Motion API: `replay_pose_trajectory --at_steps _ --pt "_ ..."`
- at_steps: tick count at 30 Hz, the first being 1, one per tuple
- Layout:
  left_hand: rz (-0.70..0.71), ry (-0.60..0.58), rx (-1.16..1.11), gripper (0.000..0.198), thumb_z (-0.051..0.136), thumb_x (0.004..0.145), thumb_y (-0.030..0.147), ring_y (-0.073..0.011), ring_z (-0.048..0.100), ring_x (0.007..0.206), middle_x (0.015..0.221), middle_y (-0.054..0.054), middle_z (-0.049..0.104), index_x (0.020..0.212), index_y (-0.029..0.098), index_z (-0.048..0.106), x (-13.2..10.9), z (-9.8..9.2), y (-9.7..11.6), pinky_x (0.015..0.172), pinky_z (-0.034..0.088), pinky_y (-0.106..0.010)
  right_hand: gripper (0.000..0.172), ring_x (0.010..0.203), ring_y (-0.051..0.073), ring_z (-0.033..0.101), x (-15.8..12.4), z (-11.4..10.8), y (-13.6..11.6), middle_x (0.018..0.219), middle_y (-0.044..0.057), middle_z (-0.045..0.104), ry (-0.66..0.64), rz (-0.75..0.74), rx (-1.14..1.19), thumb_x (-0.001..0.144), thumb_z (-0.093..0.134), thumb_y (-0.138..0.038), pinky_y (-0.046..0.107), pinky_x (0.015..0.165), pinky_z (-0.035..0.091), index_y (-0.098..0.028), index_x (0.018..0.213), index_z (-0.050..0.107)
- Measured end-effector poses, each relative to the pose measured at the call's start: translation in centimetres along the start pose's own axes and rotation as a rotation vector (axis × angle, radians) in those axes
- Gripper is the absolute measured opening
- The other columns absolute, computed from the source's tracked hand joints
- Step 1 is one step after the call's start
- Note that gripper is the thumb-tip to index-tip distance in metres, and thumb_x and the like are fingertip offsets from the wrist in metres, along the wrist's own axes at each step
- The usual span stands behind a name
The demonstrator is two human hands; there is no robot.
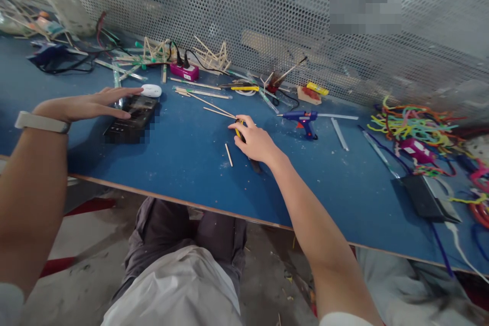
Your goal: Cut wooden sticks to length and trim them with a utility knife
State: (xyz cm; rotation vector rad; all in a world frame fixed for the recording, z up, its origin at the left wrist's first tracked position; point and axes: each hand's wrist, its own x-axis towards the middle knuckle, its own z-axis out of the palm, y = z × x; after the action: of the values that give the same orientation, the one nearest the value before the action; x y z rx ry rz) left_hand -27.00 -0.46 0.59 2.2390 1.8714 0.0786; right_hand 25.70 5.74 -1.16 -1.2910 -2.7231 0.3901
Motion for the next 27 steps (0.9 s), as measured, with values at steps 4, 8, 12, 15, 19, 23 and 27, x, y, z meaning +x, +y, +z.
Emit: replay_pose_trajectory --at_steps 4,8,12,15,19,23,27 --pt "0.002 -0.111 -0.121 0.118 0.037 0.098 0.104 -0.041 0.019 0.189 0.202 -0.001 0.023 0.194 0.036 0.018 0.0 -0.2 -0.4 0.154 0.015 -0.067 0.05 0.13 0.038 0.08 0.0 -0.1 -0.1 0.19 0.012 0.045 -0.003 0.002 -0.002 0.115 0.052 -0.04 0.065 0.114 0.068 -0.031 0.161 0.07" --pt "-0.004 -0.12 -0.153 0.127 0.04 0.093 0.11 -0.0431 0.019 0.188 0.202 -0.003 0.023 0.193 0.035 0.019 0.2 -0.2 -0.5 0.154 0.014 -0.067 0.05 0.13 0.038 0.08 -0.1 -0.1 -0.2 0.19 0.012 0.045 -0.004 0.008 -0.002 0.115 0.052 -0.039 0.064 0.113 0.068 -0.031 0.161 0.07" --pt "0.0 -0.111 -0.157 0.127 0.044 0.092 0.109 -0.0435 0.024 0.186 0.2 -0.005 0.028 0.192 0.034 0.022 0.2 0.0 -0.8 0.154 0.017 -0.068 0.051 0.131 0.039 0.079 0.0 -0.2 -0.4 0.19 0.013 0.044 -0.01 0.009 -0.002 0.115 0.051 -0.039 0.066 0.114 0.068 -0.03 0.161 0.07" --pt "0.008 -0.074 -0.145 0.125 0.05 0.092 0.105 -0.0413 0.031 0.183 0.198 -0.007 0.033 0.191 0.032 0.026 0.6 0.5 -1.2 0.153 0.023 -0.066 0.053 0.132 0.04 0.079 0.0 -0.2 -0.5 0.19 0.013 0.044 -0.014 0.012 -0.002 0.115 0.05 -0.039 0.068 0.115 0.067 -0.028 0.162 0.07" --pt "-0.002 0.029 -0.114 0.098 0.037 0.107 0.082 -0.035 0.054 0.165 0.184 -0.014 0.055 0.184 0.021 0.04 2.1 1.5 -1.8 0.145 0.041 -0.058 0.053 0.134 0.04 0.079 0.0 -0.3 -0.6 0.19 0.013 0.044 -0.016 0.012 0.0 0.115 0.05 -0.039 0.067 0.115 0.067 -0.029 0.162 0.07" --pt "-0.027 0.065 -0.081 0.081 0.035 0.113 0.062 -0.0344 0.063 0.152 0.174 -0.015 0.065 0.18 0.018 0.047 2.9 1.7 -1.9 0.139 0.046 -0.058 0.052 0.133 0.04 0.079 -0.1 -0.2 -0.5 0.189 0.013 0.045 -0.009 0.008 0.006 0.114 0.05 -0.039 0.068 0.115 0.067 -0.029 0.161 0.07" --pt "-0.026 0.063 -0.062 0.076 0.037 0.112 0.056 -0.0354 0.062 0.154 0.174 -0.012 0.065 0.177 0.02 0.052 2.7 1.4 -1.6 0.14 0.045 -0.057 0.051 0.131 0.039 0.079 0.0 -0.2 -0.3 0.189 0.013 0.045 -0.002 0.002 0.01 0.114 0.051 -0.04 0.068 0.115 0.067 -0.031 0.161 0.071"
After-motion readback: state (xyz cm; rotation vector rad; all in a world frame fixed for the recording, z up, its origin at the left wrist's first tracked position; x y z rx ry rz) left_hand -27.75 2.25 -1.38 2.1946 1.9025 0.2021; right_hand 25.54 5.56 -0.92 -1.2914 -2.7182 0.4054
